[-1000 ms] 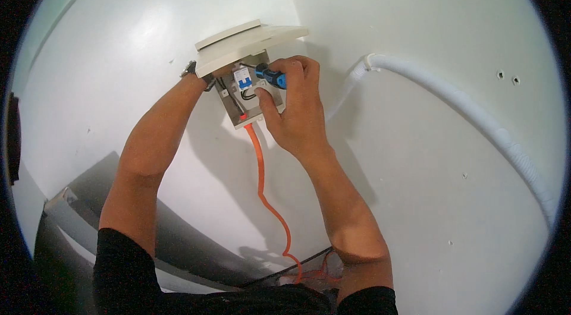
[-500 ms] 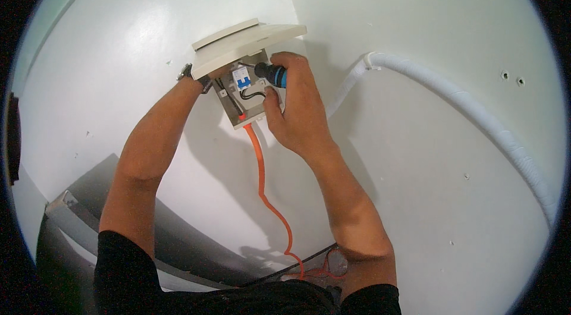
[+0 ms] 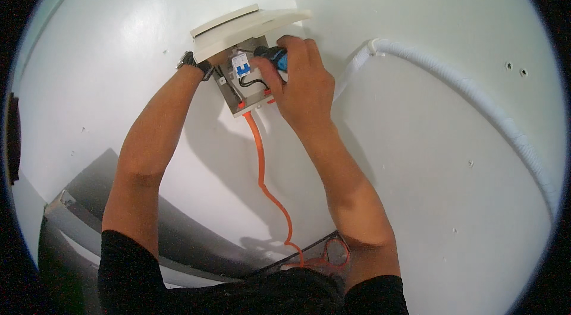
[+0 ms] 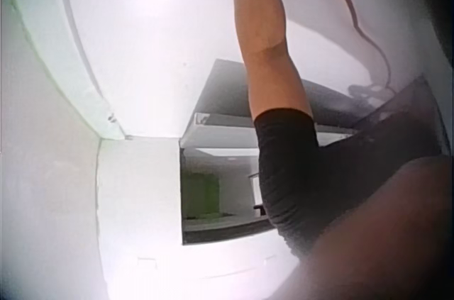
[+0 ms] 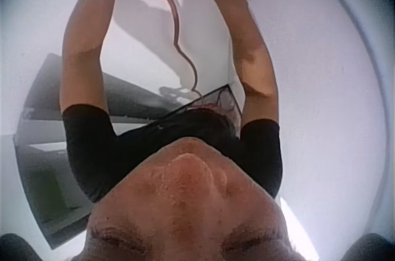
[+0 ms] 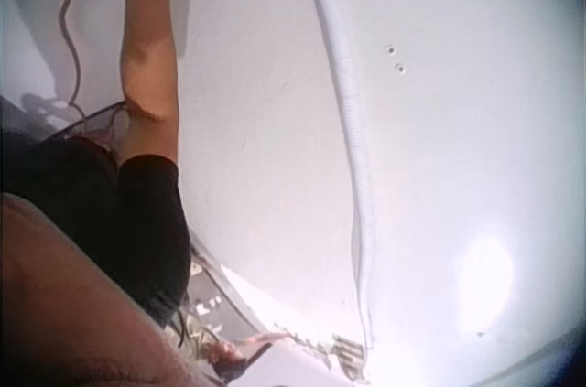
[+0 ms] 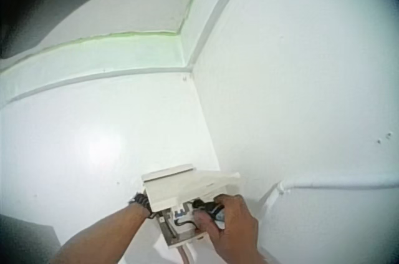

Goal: The person uses a screwdriver to tighten or loosen screws inside an electrical junction box mounted on a wall, then fits a plastic cover plate onto the box and secures it with screws.

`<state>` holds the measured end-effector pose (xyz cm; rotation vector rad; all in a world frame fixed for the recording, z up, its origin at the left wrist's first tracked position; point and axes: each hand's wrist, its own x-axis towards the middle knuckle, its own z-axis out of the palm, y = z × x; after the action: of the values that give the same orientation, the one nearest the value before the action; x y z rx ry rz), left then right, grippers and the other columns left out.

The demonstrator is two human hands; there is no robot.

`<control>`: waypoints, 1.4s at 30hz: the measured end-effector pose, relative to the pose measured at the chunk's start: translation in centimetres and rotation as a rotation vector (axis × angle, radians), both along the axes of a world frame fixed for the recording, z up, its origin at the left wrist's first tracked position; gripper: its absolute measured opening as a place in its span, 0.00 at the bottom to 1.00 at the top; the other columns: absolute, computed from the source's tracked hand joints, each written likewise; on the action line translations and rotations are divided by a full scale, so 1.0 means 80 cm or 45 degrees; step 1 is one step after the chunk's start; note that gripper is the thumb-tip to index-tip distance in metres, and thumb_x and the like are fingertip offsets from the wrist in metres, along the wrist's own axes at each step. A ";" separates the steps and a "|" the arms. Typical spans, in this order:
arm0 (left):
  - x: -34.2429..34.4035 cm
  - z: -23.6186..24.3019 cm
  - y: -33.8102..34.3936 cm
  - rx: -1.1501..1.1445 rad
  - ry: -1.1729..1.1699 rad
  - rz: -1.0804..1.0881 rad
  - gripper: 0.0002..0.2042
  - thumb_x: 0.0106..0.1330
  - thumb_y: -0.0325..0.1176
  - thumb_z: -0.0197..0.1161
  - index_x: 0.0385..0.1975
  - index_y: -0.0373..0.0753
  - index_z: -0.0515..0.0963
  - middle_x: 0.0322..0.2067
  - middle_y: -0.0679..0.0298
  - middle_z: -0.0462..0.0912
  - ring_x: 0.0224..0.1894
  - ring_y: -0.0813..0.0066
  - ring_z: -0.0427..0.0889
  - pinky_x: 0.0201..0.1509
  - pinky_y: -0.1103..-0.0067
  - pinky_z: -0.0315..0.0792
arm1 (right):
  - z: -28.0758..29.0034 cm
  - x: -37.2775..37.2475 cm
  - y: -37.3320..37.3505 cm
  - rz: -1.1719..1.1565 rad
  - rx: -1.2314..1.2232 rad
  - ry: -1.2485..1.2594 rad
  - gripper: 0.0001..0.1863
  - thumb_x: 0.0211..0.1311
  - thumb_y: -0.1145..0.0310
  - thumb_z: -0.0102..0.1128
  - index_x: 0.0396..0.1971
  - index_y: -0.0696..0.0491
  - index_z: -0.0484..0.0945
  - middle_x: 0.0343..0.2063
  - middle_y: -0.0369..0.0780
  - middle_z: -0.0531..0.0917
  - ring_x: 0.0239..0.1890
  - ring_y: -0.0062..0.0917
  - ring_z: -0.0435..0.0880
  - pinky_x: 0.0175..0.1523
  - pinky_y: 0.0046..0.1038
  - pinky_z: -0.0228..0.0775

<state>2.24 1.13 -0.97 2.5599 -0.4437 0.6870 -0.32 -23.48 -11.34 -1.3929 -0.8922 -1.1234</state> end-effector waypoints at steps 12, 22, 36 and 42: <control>0.004 0.005 0.015 0.756 -0.193 0.338 0.24 0.78 0.48 0.50 0.68 0.46 0.72 0.68 0.60 0.74 0.67 0.64 0.75 0.72 0.71 0.69 | -0.004 0.006 -0.016 -0.016 0.078 -0.011 0.17 0.66 0.66 0.67 0.50 0.56 0.75 0.44 0.44 0.78 0.44 0.37 0.84 0.46 0.38 0.78; 0.002 -0.003 0.006 0.757 -0.460 0.245 0.20 0.72 0.39 0.55 0.63 0.48 0.76 0.61 0.58 0.80 0.61 0.58 0.78 0.65 0.66 0.73 | 0.007 -0.008 -0.026 -0.106 -0.259 -0.122 0.17 0.61 0.65 0.71 0.45 0.56 0.76 0.45 0.42 0.79 0.38 0.34 0.86 0.38 0.37 0.80; 0.032 -0.014 0.050 1.100 -0.829 0.381 0.18 0.71 0.36 0.56 0.59 0.50 0.80 0.57 0.57 0.83 0.58 0.54 0.81 0.62 0.63 0.75 | 0.061 -0.024 -0.054 -0.348 -0.896 0.542 0.14 0.64 0.63 0.66 0.44 0.55 0.79 0.35 0.43 0.84 0.29 0.37 0.88 0.31 0.38 0.81; 0.040 -0.008 0.040 0.833 -0.661 0.235 0.18 0.72 0.39 0.54 0.59 0.51 0.79 0.59 0.59 0.82 0.60 0.56 0.80 0.65 0.64 0.74 | 0.065 0.002 -0.054 -0.498 -0.914 -0.729 0.19 0.65 0.59 0.63 0.42 0.62 0.78 0.28 0.52 0.85 0.31 0.43 0.89 0.36 0.38 0.82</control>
<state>5.41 4.34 -1.61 3.0264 -0.6945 1.4978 -0.19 -27.81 -6.14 -1.9167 -1.5866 -1.6388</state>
